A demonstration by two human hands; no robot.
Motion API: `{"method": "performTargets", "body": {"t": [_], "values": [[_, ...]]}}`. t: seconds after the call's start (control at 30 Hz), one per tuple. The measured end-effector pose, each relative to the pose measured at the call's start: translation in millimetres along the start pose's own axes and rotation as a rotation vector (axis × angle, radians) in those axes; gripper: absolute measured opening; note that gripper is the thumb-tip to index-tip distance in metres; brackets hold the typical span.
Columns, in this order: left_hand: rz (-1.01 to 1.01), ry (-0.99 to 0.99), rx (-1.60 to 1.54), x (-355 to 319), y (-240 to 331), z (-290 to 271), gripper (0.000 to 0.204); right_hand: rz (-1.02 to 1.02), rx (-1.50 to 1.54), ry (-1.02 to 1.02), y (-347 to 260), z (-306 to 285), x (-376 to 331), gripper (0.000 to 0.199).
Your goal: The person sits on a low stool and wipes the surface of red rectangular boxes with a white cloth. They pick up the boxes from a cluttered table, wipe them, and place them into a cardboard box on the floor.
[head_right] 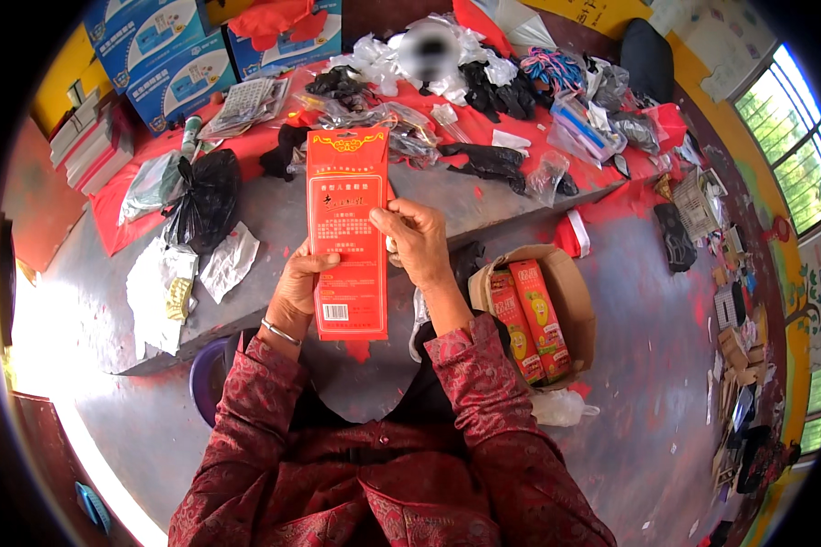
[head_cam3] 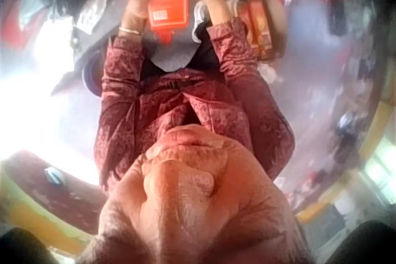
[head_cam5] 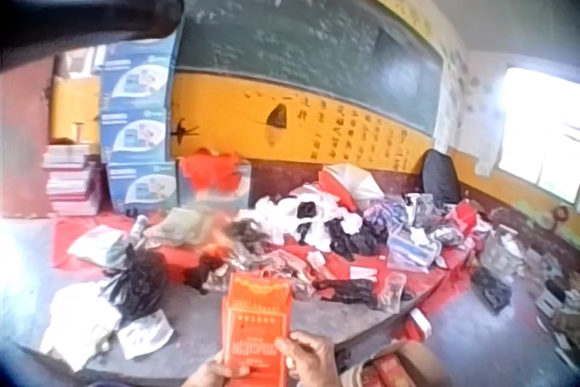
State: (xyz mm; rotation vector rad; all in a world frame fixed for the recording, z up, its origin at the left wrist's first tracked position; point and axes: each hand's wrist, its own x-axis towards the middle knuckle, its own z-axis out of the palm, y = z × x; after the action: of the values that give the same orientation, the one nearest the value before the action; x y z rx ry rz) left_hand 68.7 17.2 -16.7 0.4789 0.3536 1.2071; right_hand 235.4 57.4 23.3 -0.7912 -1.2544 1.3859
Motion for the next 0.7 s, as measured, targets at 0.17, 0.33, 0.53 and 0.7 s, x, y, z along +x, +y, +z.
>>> {"method": "performTargets", "body": {"t": [0.17,0.33,0.53,0.7], "values": [[0.005,-0.025,0.012,-2.7,4.7,0.1,0.041,0.042,0.041,-0.019,4.0,1.3,2.9,0.023],[-0.092,0.028,0.083,-9.4,7.4,1.1,0.04,0.061,0.103,0.158,-1.4,1.1,6.1,0.018],[-0.12,-0.001,0.223,-6.5,5.1,-5.1,0.038,-0.027,0.086,0.323,4.3,-1.5,14.7,0.021],[-0.013,0.161,0.29,1.7,-7.5,-14.2,0.034,-0.276,-0.154,0.345,-14.0,3.5,0.6,0.013]]}}
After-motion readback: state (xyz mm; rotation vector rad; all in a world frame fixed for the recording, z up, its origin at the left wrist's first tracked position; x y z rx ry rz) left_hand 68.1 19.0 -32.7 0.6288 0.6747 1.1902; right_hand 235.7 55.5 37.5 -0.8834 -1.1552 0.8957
